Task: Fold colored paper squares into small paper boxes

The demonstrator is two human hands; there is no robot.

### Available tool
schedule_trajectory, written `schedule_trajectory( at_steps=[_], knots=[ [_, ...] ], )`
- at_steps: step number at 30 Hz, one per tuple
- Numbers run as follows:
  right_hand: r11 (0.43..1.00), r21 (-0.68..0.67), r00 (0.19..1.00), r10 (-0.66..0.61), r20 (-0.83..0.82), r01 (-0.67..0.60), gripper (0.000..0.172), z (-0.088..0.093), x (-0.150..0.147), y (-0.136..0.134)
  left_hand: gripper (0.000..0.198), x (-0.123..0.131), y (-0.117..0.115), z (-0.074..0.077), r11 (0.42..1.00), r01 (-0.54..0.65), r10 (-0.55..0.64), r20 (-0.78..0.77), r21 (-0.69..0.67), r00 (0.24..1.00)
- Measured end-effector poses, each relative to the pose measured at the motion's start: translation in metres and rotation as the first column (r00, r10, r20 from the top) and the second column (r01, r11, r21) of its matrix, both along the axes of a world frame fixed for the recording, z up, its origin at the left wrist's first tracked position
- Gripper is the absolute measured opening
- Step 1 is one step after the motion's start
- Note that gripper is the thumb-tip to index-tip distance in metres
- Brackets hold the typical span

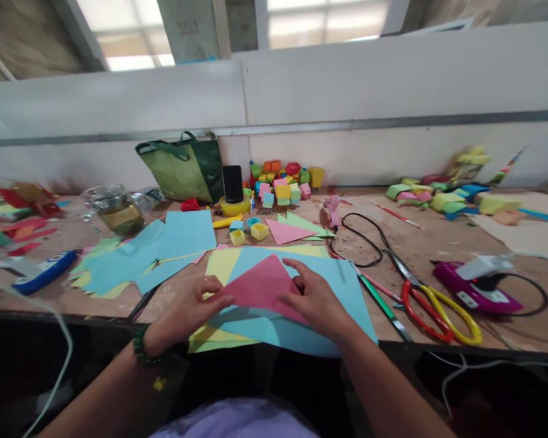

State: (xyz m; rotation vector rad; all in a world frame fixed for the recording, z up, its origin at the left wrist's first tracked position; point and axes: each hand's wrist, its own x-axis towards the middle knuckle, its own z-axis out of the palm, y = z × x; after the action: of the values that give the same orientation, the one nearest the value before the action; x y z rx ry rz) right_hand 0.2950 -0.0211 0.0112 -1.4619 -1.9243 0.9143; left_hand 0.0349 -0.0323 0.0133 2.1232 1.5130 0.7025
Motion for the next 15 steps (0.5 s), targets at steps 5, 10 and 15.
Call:
schedule_trajectory(
  at_steps=[5, 10, 15],
  knots=[
    [0.948, 0.317, 0.868, -0.171, 0.466, 0.016, 0.049, -0.007, -0.006, 0.009, 0.018, 0.002, 0.001, -0.011, 0.966, -0.105, 0.189, -0.367, 0.238, 0.911],
    [0.980, 0.189, 0.835, -0.053, 0.547, -0.061, 0.018, -0.003, -0.033, -0.002, 0.030, 0.017, -0.007, -0.017, 0.944, 0.197, -0.097, -0.348, 0.266, 0.932],
    [0.997, 0.070, 0.868, -0.065, 0.492, 0.035, 0.021, -0.002, -0.052, -0.003, 0.027, 0.025, -0.012, -0.018, 0.945, 0.271, -0.172, -0.422, 0.186, 0.890]
  ],
)
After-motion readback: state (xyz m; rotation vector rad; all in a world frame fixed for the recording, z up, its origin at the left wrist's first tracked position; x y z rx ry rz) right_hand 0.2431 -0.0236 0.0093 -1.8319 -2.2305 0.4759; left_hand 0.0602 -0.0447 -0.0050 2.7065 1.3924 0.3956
